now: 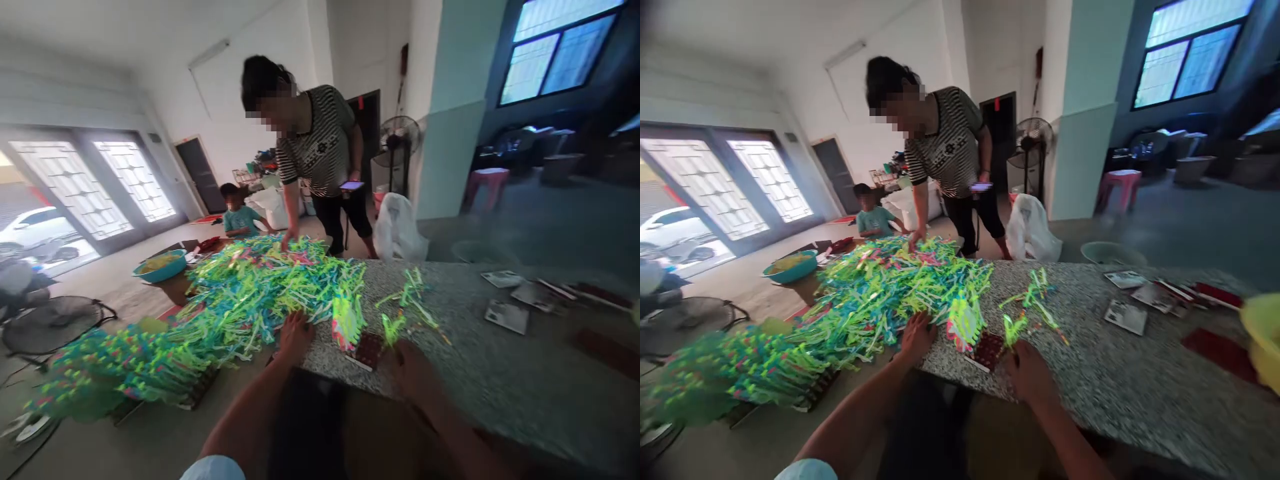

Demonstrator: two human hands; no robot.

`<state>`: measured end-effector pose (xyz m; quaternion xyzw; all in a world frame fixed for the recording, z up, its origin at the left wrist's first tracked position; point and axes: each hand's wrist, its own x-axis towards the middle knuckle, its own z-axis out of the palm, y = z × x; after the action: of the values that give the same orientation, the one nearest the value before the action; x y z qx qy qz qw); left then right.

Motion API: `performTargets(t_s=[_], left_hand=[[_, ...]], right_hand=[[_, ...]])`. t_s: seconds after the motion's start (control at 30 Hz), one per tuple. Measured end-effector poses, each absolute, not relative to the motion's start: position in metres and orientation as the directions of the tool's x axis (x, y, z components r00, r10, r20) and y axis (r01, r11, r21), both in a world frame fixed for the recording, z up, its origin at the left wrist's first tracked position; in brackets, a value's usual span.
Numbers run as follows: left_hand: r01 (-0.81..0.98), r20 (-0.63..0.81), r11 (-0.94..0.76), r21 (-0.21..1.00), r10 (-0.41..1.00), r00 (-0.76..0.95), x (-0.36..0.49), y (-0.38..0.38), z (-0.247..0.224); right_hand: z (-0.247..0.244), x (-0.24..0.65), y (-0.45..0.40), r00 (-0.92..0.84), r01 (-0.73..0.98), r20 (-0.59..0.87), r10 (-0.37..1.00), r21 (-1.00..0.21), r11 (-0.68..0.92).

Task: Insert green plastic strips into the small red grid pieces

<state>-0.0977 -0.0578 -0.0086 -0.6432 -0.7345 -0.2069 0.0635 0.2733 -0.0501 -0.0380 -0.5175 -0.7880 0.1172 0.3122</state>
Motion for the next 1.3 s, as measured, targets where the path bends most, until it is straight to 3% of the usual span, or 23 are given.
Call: performTargets(t_s=[0.37, 0.6, 0.8, 0.9, 1.07, 1.3], left_hand=[[0.981, 0.392, 0.089, 0.174, 0.908, -0.152, -0.104, -0.052, -0.012], [0.988, 0.463, 0.062, 0.142, 0.878, -0.121, -0.102, -0.055, -0.013], [0.99, 0.489, 0.076, 0.116, 0.863, -0.123, -0.102, -0.054, -0.016], [0.987, 0.497, 0.07, 0.146, 0.857, -0.134, -0.102, -0.057, -0.018], [0.965, 0.467, 0.048, 0.258, 0.868, -0.168, -0.106, -0.05, -0.015], [0.867, 0.424, 0.255, 0.429, 0.791, -0.442, -0.149, 0.033, 0.041]], right_hand=[[-0.026, 0.268, -0.058, -0.238, 0.76, 0.398, 0.886, -0.492, 0.425], [-0.024, 0.263, -0.064, -0.473, 0.733, 0.423, 0.773, -0.297, 0.612], [-0.031, 0.267, -0.059, -0.249, 0.865, 0.489, 0.836, -0.275, 0.419], [-0.03, 0.271, -0.059, -0.181, 0.903, 0.514, 0.838, -0.251, 0.349], [-0.033, 0.27, -0.06, -0.208, 0.909, 0.538, 0.817, -0.203, 0.365], [-0.042, 0.273, -0.054, -0.227, 0.882, 0.534, 0.814, -0.241, 0.404]])
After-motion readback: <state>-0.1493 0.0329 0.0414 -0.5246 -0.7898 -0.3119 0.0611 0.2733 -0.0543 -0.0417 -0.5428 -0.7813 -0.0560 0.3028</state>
